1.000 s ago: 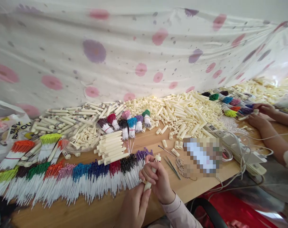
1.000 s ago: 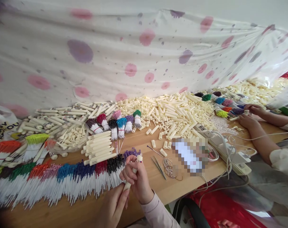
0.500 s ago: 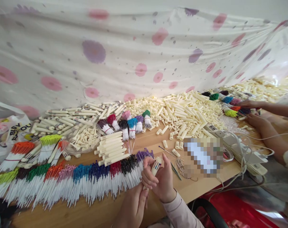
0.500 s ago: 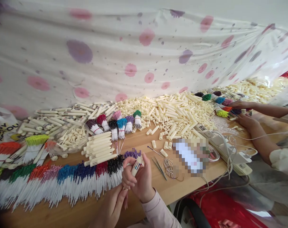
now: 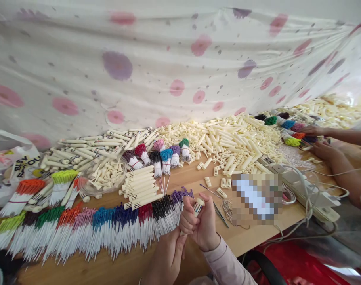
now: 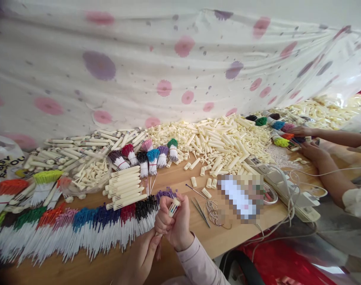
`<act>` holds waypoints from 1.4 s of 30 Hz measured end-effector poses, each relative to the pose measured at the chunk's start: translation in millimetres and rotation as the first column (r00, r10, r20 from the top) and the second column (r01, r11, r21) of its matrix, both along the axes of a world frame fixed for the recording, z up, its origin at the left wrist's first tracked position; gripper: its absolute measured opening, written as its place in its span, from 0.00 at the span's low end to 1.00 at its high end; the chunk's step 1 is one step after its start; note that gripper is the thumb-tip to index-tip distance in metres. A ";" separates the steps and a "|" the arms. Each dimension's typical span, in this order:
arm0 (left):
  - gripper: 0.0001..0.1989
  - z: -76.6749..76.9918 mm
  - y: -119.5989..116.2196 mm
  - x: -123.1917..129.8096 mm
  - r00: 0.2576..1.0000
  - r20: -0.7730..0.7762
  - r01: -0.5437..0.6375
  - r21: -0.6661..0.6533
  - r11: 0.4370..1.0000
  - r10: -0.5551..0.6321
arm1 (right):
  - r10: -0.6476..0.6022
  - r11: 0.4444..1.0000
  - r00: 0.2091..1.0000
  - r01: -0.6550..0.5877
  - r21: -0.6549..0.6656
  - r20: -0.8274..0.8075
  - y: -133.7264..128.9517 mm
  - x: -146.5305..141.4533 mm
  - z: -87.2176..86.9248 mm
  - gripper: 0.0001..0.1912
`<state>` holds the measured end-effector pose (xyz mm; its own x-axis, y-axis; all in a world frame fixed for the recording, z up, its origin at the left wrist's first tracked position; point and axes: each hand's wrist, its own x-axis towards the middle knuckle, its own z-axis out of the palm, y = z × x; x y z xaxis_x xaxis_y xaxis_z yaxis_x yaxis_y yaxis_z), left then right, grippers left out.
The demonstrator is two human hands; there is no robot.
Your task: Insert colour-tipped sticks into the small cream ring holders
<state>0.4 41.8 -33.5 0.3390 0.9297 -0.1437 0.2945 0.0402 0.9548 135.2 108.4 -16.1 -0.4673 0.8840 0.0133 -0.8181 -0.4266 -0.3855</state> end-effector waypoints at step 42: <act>0.30 -12.5 -21.1 10.2 1.000 -0.014 -0.027 -0.048 0.998 0.026 | 0.043 0.999 0.997 -0.042 0.016 -0.063 -16.7 2.1 -7.5 0.31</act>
<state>10.6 20.7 -46.0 0.3122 0.9301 -0.1934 0.3059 0.0943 0.9474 137.2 91.8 -23.6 -0.5024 0.8628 0.0570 -0.8224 -0.4564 -0.3397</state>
